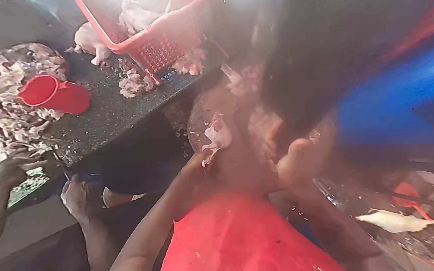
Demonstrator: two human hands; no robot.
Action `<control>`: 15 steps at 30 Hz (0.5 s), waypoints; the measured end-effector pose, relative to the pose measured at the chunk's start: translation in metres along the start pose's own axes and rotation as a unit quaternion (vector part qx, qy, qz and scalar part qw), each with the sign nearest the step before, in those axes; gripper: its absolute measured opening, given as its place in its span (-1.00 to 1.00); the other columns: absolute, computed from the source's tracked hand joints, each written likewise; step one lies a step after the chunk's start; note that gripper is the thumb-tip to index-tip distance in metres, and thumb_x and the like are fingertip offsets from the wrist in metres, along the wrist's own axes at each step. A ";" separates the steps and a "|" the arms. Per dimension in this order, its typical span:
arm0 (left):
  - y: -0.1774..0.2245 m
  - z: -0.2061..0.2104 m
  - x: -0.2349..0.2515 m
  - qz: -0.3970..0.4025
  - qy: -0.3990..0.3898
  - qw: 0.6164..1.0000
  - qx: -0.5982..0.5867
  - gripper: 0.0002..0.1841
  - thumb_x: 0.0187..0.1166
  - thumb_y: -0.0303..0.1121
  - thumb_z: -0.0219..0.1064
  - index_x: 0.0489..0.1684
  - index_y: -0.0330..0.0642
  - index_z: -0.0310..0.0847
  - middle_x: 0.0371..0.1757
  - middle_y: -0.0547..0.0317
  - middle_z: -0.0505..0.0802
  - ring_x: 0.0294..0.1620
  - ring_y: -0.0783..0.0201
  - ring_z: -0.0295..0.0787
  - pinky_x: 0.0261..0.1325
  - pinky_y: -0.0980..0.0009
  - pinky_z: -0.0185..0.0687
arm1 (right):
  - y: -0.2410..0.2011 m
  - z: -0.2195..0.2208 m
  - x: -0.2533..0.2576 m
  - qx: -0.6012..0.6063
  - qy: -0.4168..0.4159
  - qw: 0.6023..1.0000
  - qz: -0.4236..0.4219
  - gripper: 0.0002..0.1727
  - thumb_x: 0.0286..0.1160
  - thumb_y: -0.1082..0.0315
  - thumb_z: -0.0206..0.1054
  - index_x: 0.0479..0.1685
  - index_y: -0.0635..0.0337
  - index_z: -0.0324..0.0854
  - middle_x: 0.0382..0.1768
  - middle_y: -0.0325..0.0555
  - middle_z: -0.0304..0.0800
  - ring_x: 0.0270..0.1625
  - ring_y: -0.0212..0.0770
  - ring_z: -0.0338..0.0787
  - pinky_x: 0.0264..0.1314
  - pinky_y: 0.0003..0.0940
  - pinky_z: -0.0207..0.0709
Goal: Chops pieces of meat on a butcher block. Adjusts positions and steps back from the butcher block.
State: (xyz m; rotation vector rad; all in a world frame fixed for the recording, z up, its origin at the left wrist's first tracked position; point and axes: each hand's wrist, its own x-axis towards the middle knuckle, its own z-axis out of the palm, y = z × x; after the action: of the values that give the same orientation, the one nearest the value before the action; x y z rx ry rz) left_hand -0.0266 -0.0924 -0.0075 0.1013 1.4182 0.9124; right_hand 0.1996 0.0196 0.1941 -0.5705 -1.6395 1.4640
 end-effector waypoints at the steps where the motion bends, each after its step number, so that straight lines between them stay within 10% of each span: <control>1: 0.002 0.000 0.000 -0.003 -0.006 1.000 -0.006 -0.80 0.85 -0.26 -0.01 -0.01 -0.17 0.46 -0.59 0.27 0.63 -0.71 0.40 0.52 -0.65 0.50 0.50 | 0.004 0.013 0.001 0.005 0.007 1.000 -0.023 -0.27 0.49 -0.60 -0.12 -0.01 -0.19 0.55 -0.50 -0.56 0.48 -0.50 -0.61 0.48 -0.46 -0.60 0.46; 4: 0.000 -0.003 0.001 -0.004 -0.027 0.999 -0.044 -0.82 0.85 -0.29 -0.02 -0.03 -0.18 0.42 -0.61 0.26 0.61 -0.72 0.38 0.50 -0.65 0.48 0.50 | 0.088 0.029 -0.049 -0.215 -0.020 0.976 0.019 -0.21 0.78 -0.34 -0.24 0.02 0.21 0.63 -0.38 -0.17 0.71 -0.28 -0.36 0.74 -0.12 -0.29 0.71; 6: -0.003 -0.010 0.000 -0.022 -0.046 0.996 -0.072 -0.81 0.86 -0.28 -0.05 -0.03 -0.15 0.42 -0.61 0.27 0.56 -0.73 0.39 0.44 -0.66 0.48 0.46 | 0.143 0.028 -0.083 -0.282 -0.121 0.909 0.282 -0.39 0.90 -0.01 -0.14 0.27 0.35 0.63 -0.16 0.01 0.79 -0.12 -0.20 0.77 0.11 -0.15 0.66; 9: -0.015 -0.030 -0.007 -0.050 -0.092 0.990 -0.095 -0.76 0.83 -0.26 -0.10 -0.03 -0.12 0.47 -0.64 0.32 0.54 -0.76 0.43 0.40 -0.67 0.52 0.41 | 0.160 0.029 -0.077 -0.275 -0.167 0.820 0.473 -0.36 0.94 -0.02 -0.32 0.17 0.29 0.58 -0.33 -0.04 0.58 -0.34 -0.15 0.60 -0.17 -0.13 0.57; 12: -0.029 -0.049 -0.008 -0.068 -0.124 0.982 -0.123 -0.70 0.86 -0.23 -0.14 0.08 -0.16 0.48 -0.65 0.31 0.53 -0.77 0.42 0.41 -0.68 0.53 0.42 | 0.116 0.037 -0.049 -0.304 -0.142 0.854 0.397 -0.43 0.92 0.02 -0.21 0.23 0.28 0.59 -0.30 -0.06 0.65 -0.28 -0.16 0.68 -0.07 -0.14 0.63; 15: -0.035 -0.056 -0.013 -0.082 -0.132 0.976 -0.153 -0.68 0.87 -0.22 -0.15 0.12 -0.17 0.48 -0.66 0.30 0.54 -0.78 0.43 0.43 -0.70 0.55 0.44 | 0.088 0.059 -0.030 -0.217 -0.065 0.943 0.243 -0.40 0.84 -0.09 -0.18 0.12 0.27 0.55 -0.51 -0.32 0.47 -0.55 -0.41 0.46 -0.48 -0.40 0.47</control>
State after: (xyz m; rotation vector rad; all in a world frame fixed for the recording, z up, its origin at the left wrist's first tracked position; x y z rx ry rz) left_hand -0.0569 -0.1480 -0.0288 -0.1207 1.0125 0.9320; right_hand 0.1504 -0.0190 0.1033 -1.2199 -2.0420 1.5013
